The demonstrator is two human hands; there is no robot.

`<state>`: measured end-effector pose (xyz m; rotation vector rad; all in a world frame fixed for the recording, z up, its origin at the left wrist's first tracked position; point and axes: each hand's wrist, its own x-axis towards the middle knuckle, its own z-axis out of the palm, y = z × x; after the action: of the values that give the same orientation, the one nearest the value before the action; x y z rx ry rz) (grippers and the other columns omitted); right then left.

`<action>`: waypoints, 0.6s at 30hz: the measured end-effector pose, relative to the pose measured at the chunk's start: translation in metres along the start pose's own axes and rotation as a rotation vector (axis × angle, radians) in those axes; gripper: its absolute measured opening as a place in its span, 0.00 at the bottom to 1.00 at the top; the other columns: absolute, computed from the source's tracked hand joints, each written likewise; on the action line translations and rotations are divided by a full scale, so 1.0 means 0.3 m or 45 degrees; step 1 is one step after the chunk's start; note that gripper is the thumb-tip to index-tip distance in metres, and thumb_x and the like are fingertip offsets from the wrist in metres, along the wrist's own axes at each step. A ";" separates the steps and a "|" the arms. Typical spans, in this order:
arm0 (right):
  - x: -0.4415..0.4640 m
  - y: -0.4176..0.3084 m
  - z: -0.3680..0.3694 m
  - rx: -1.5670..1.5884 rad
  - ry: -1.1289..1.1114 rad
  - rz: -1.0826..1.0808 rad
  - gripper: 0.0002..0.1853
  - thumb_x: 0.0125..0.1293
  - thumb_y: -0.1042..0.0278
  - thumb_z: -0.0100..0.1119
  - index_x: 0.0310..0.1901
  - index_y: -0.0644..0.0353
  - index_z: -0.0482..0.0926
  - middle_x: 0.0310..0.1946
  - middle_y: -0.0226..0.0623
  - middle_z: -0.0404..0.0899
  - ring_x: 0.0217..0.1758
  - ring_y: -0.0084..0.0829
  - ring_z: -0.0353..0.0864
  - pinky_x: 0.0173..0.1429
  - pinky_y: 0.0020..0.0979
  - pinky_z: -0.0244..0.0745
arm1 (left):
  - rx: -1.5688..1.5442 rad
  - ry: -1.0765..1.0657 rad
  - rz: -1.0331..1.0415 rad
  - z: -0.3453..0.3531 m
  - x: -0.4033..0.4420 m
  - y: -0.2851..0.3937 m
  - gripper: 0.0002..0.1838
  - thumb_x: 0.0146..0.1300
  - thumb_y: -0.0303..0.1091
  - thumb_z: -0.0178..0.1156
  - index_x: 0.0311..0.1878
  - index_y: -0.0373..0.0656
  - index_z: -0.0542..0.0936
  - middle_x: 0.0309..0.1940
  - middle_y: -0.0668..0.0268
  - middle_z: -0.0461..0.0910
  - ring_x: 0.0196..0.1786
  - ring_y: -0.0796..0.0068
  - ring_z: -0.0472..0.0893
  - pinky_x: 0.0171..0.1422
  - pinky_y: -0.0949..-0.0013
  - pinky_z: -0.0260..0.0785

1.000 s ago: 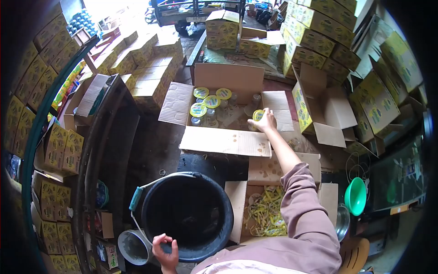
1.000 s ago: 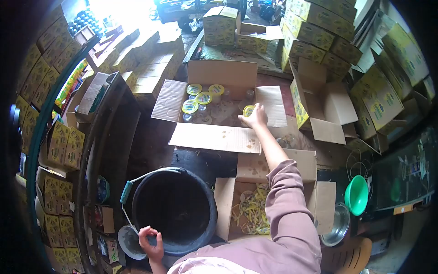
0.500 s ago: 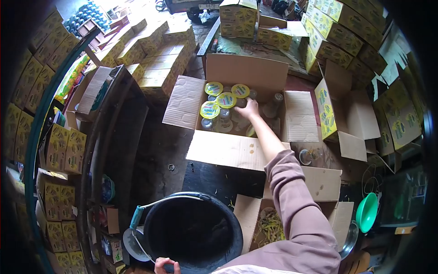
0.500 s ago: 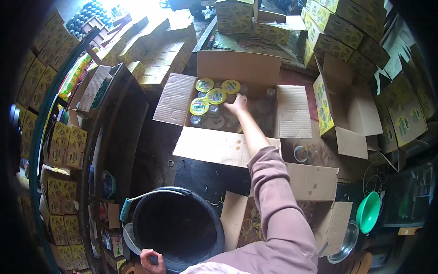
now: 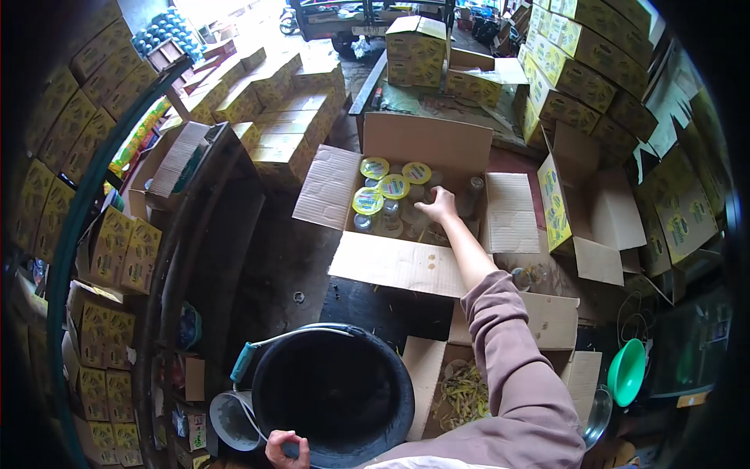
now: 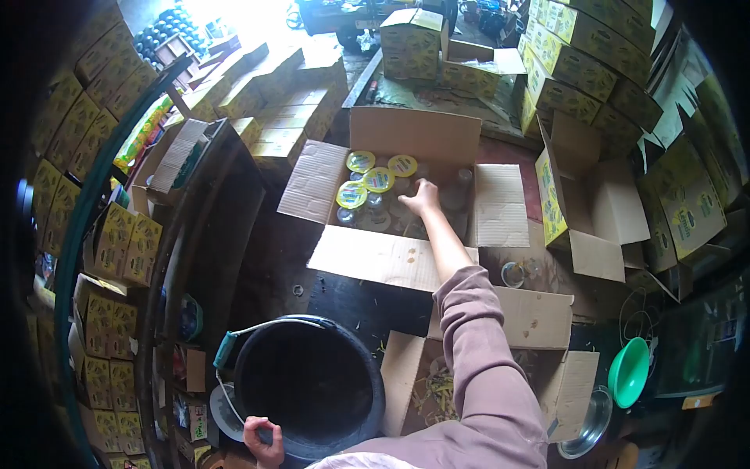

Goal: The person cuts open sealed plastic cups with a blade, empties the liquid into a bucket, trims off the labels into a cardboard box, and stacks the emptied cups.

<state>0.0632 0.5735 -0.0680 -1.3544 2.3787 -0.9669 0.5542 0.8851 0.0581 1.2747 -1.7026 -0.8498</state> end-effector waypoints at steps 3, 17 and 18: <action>0.017 -0.009 0.076 -0.018 0.023 0.019 0.35 0.35 0.54 0.72 0.45 0.68 0.73 0.44 0.52 0.77 0.50 0.42 0.76 0.56 0.36 0.71 | 0.049 0.039 0.017 0.001 0.000 -0.006 0.13 0.52 0.19 0.61 0.41 0.38 0.73 0.31 0.67 0.71 0.28 0.82 0.70 0.31 0.80 0.63; -0.132 0.012 0.009 0.317 0.344 -0.081 0.19 0.38 0.65 0.72 0.33 0.63 0.79 0.29 0.44 0.80 0.36 0.38 0.81 0.41 0.33 0.75 | 0.093 0.028 0.145 -0.013 0.001 -0.046 0.14 0.49 0.21 0.59 0.40 0.41 0.71 0.27 0.66 0.69 0.27 0.77 0.68 0.34 0.76 0.61; -0.166 -0.003 -0.022 0.355 0.405 -0.076 0.17 0.41 0.66 0.69 0.33 0.63 0.78 0.28 0.41 0.80 0.34 0.33 0.81 0.41 0.30 0.74 | 0.150 0.026 0.182 -0.012 -0.004 -0.049 0.15 0.47 0.22 0.58 0.40 0.41 0.70 0.25 0.66 0.68 0.27 0.76 0.68 0.36 0.74 0.61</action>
<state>0.0876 0.6176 -0.0679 -1.2493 2.3082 -1.5675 0.5636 0.8823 0.0463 1.2181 -1.8257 -0.6590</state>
